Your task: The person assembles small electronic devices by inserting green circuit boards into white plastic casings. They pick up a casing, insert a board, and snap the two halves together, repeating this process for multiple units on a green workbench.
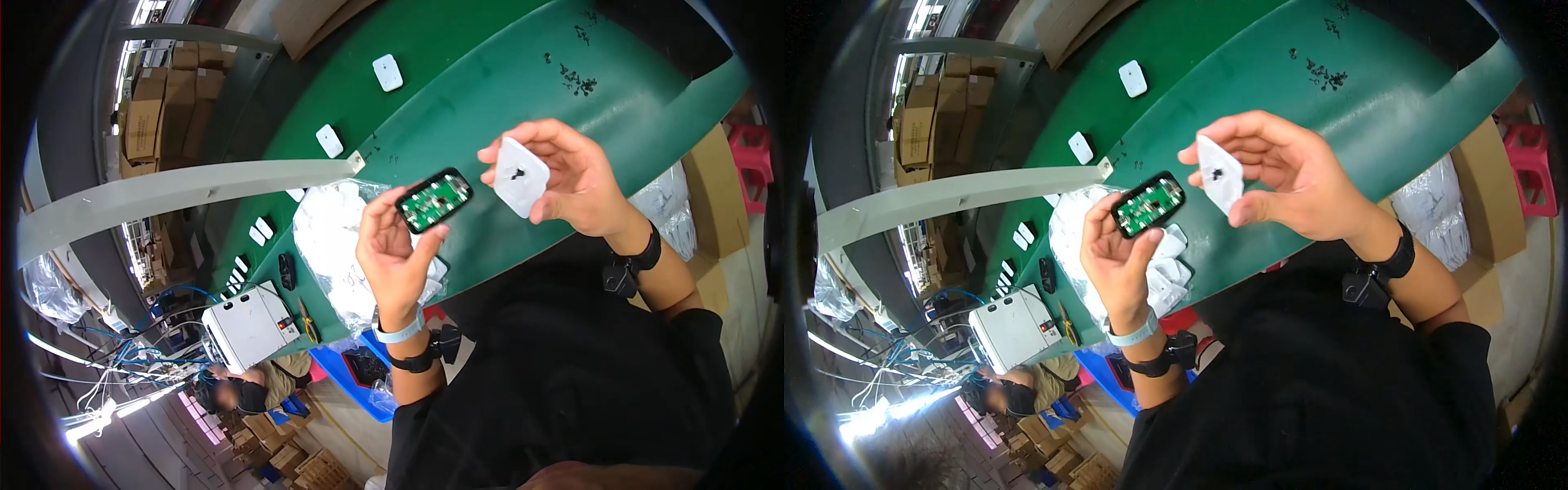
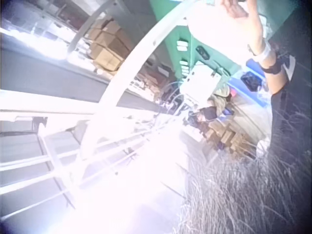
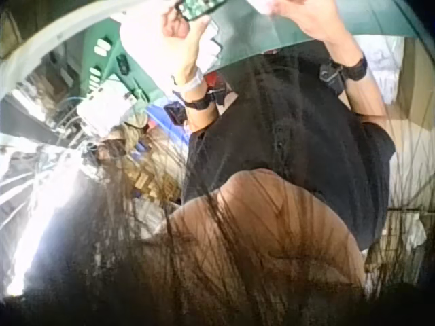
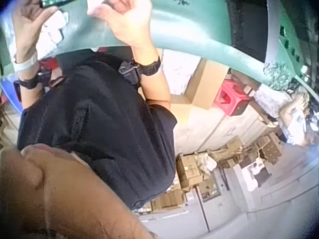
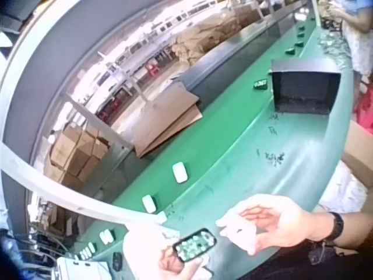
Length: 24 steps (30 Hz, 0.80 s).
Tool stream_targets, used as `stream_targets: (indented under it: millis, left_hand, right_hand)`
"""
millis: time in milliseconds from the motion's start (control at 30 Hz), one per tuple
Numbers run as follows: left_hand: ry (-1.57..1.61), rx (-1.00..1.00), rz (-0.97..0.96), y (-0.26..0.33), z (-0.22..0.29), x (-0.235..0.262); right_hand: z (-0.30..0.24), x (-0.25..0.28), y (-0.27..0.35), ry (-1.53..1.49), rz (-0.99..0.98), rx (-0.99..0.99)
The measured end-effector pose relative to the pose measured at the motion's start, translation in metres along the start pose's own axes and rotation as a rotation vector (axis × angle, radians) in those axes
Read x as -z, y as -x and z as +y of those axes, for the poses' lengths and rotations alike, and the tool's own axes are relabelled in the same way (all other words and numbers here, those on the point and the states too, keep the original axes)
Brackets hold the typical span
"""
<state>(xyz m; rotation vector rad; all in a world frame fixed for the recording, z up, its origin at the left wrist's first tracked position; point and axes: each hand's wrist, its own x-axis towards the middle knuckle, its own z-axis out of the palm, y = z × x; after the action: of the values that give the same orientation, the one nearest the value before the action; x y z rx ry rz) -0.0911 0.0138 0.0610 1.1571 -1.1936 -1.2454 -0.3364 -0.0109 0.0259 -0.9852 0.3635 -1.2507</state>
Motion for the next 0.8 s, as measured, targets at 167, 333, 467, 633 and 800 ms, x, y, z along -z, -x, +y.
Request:
stream_targets:
  millis: [167, 333, 467, 633, 800]
  left_hand:
    - [0.041, -0.089, -0.12, 0.029, -0.007, 0.005]
    - [-0.032, -0.148, -0.209, 0.032, -0.004, -0.003]
    - [-0.168, -0.183, -0.263, 0.032, 0.001, -0.005]
    - [-0.195, -0.18, -0.299, 0.035, 0.003, -0.003]
    - [-0.159, -0.167, -0.305, 0.039, 0.002, -0.001]
  right_hand:
    - [0.007, -0.02, 0.01, 0.177, 0.0, 0.014]
    - [-0.001, -0.036, 0.015, 0.646, -0.008, 0.114]
    - [-0.005, -0.043, 0.019, 0.777, -0.089, 0.159]
    - [-0.003, -0.045, 0.023, 0.792, -0.114, 0.137]
    - [-0.001, -0.048, 0.024, 0.72, -0.097, 0.103]
